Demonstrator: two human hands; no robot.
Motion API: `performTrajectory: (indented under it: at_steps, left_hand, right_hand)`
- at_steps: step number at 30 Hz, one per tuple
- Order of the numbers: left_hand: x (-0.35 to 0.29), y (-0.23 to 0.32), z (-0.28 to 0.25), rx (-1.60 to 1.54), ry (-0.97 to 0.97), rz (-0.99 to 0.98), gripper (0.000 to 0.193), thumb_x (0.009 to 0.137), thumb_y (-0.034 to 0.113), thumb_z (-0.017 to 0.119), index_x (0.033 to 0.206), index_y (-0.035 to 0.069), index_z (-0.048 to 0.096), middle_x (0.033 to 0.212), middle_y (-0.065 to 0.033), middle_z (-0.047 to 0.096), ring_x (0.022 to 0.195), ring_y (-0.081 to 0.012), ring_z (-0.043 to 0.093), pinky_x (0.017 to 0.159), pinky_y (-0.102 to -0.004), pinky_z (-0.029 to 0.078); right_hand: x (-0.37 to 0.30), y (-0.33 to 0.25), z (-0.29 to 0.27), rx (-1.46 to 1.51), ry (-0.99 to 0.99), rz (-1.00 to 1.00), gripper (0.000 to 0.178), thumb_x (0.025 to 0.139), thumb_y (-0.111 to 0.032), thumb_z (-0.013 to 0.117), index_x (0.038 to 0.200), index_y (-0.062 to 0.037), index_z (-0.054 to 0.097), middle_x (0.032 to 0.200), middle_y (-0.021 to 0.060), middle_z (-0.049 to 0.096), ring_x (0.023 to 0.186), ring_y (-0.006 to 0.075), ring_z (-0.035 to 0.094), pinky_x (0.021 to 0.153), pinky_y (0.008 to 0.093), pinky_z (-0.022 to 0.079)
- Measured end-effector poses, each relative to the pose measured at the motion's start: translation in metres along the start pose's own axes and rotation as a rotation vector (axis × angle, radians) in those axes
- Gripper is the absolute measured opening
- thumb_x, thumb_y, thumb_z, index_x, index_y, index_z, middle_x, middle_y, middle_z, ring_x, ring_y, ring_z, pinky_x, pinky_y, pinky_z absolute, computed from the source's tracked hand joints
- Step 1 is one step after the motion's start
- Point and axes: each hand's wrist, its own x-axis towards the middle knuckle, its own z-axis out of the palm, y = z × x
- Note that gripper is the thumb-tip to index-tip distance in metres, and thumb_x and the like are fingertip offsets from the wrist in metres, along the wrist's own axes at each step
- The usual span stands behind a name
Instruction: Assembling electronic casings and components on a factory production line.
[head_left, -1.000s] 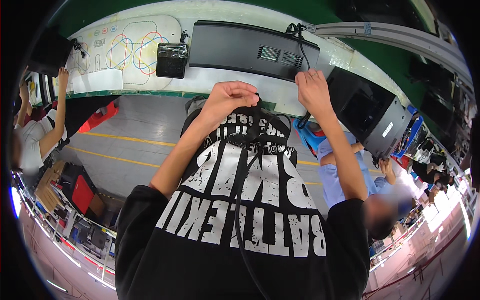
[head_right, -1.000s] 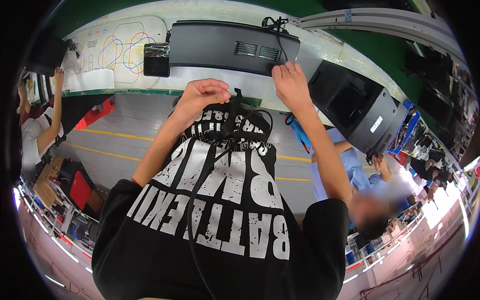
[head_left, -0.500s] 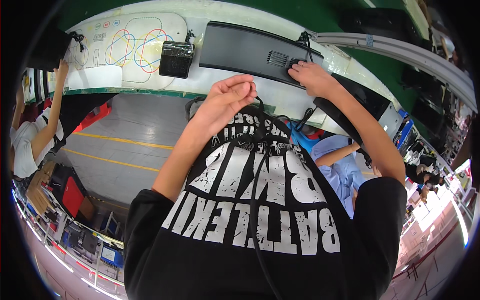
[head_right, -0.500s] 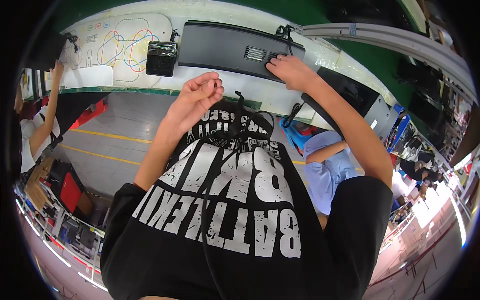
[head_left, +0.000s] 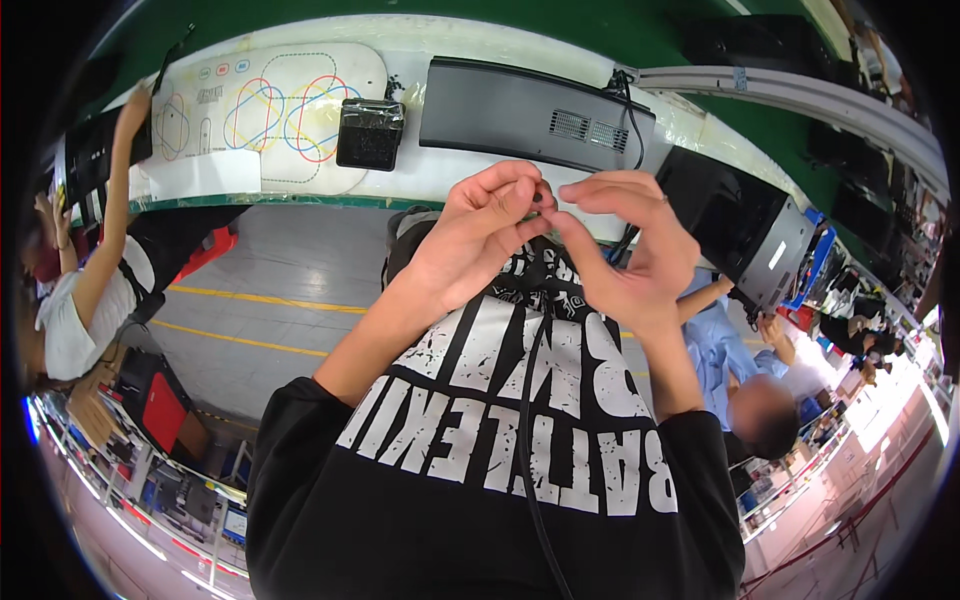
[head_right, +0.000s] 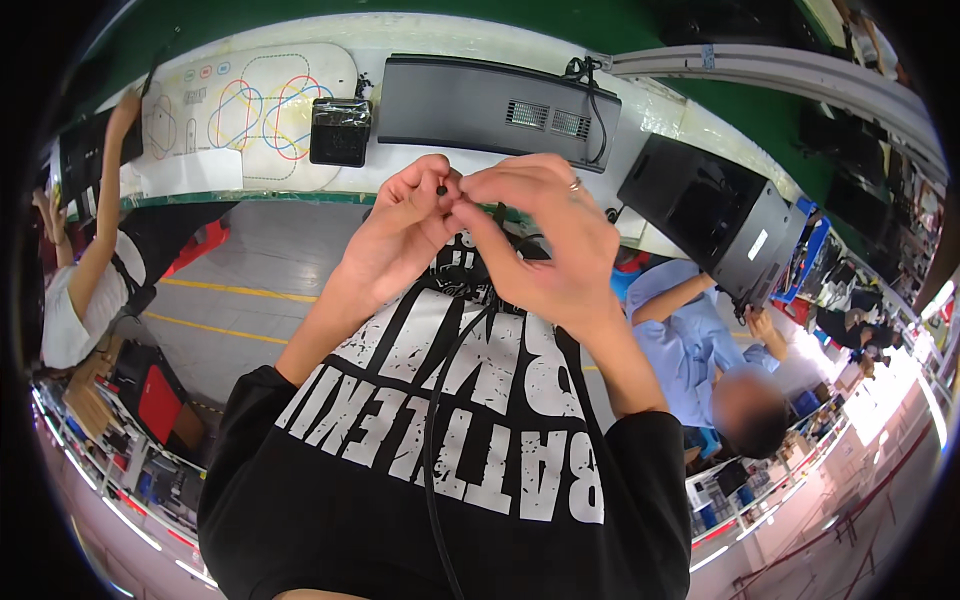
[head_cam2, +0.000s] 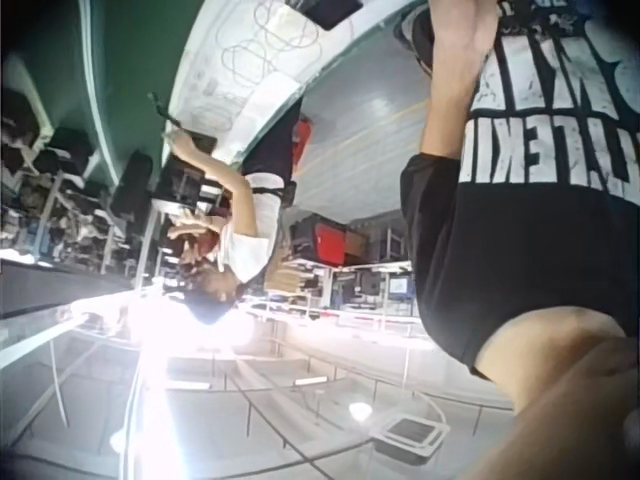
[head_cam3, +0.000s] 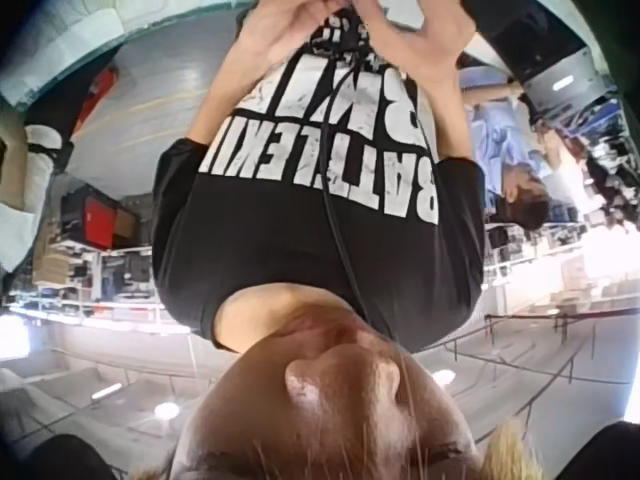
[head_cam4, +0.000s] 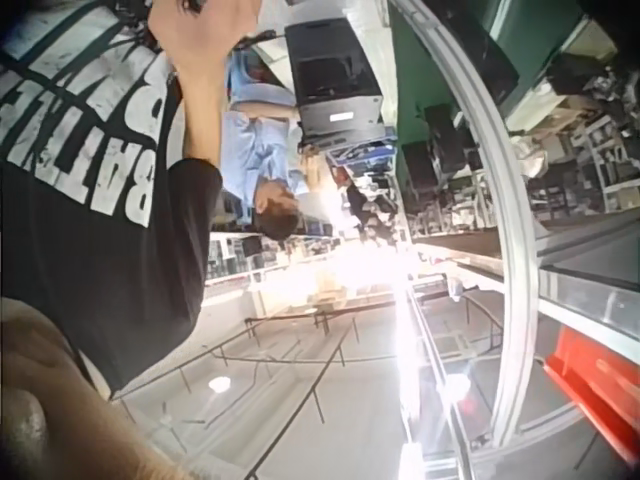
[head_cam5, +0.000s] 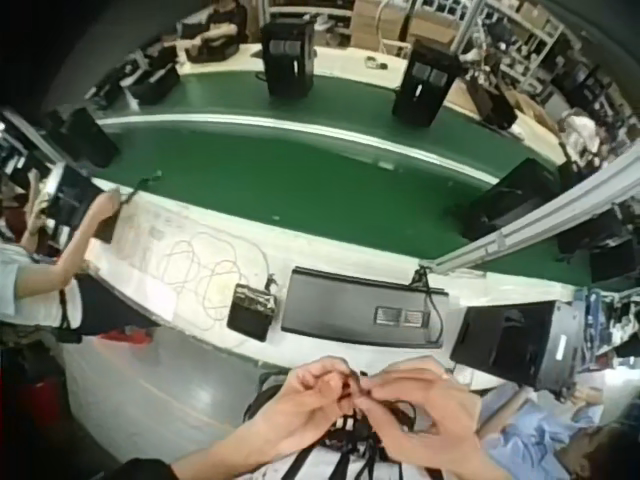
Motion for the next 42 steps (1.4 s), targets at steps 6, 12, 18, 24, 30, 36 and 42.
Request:
performTrajectory:
  at_steps: [6,12,18,24,30,36,42]
  left_hand:
    - [0.004,-0.012,-0.003,0.149,0.046,-0.043,0.015,0.093,0.011,0.063,0.106,0.004,0.062,0.094,-0.0037,0.067,0.09,-0.0124,0.062,0.088,-0.0299,0.049]
    - [0.0,-0.021,-0.032,0.404,0.178,-0.1,0.016,0.094,0.012,0.061,0.105,0.001,0.063,0.097,-0.0065,0.068,0.091,-0.0141,0.064,0.085,-0.029,0.049]
    - [0.01,-0.006,-0.091,0.689,0.435,-0.017,0.023,0.097,0.017,0.054,0.106,-0.001,0.063,0.095,-0.0082,0.066,0.091,-0.015,0.062,0.085,-0.0291,0.048]
    - [0.001,0.01,-0.1,0.618,0.491,0.0,0.023,0.097,0.02,0.052,0.105,0.001,0.063,0.091,-0.0069,0.065,0.088,-0.0149,0.062,0.083,-0.0291,0.048]
    - [-0.002,0.014,-0.112,0.639,0.491,0.07,0.026,0.096,0.024,0.053,0.102,0.002,0.064,0.087,-0.0067,0.066,0.084,-0.0151,0.064,0.08,-0.028,0.047]
    - [-0.003,0.023,-0.131,0.659,0.517,0.062,0.029,0.097,0.026,0.051,0.107,0.001,0.062,0.09,-0.0063,0.065,0.088,-0.0167,0.063,0.082,-0.029,0.046]
    - [-0.011,0.036,-0.145,0.695,0.606,0.119,0.029,0.097,0.025,0.049,0.104,0.001,0.063,0.087,-0.0068,0.066,0.083,-0.0161,0.064,0.078,-0.0281,0.047]
  right_hand:
    - [-0.019,0.004,0.0,-0.204,0.068,-0.104,0.026,0.066,0.013,0.074,0.086,0.0004,0.062,0.08,0.0111,0.069,0.075,0.0223,0.066,0.063,0.027,0.052]
    - [-0.045,0.017,0.008,-0.252,-0.018,0.044,0.023,0.068,0.01,0.073,0.081,-0.0028,0.06,0.078,0.0081,0.068,0.071,0.0189,0.064,0.061,0.0261,0.05]
    - [-0.082,0.151,0.026,-0.315,0.137,0.297,0.015,0.077,0.001,0.069,0.082,-0.0019,0.056,0.081,0.0061,0.067,0.07,0.0174,0.063,0.066,0.0275,0.05]
    - [-0.083,0.19,0.043,-0.355,0.01,0.197,0.015,0.075,0.003,0.066,0.083,-0.0022,0.055,0.078,0.0106,0.061,0.074,0.0278,0.062,0.068,0.0366,0.05]
    - [-0.079,0.189,0.04,-0.51,-0.122,0.152,0.015,0.077,0.002,0.065,0.083,-0.0018,0.052,0.078,0.0114,0.062,0.072,0.0294,0.063,0.065,0.0394,0.051]
    - [-0.05,0.17,0.056,-0.733,-0.256,0.497,0.022,0.071,0.003,0.065,0.087,0.0003,0.05,0.08,0.0208,0.062,0.077,0.0384,0.063,0.065,0.0451,0.049]
    - [-0.039,0.195,0.041,-0.591,-0.178,0.686,0.032,0.059,0.002,0.065,0.086,0.0013,0.05,0.07,0.0195,0.061,0.07,0.0403,0.062,0.064,0.0447,0.049]
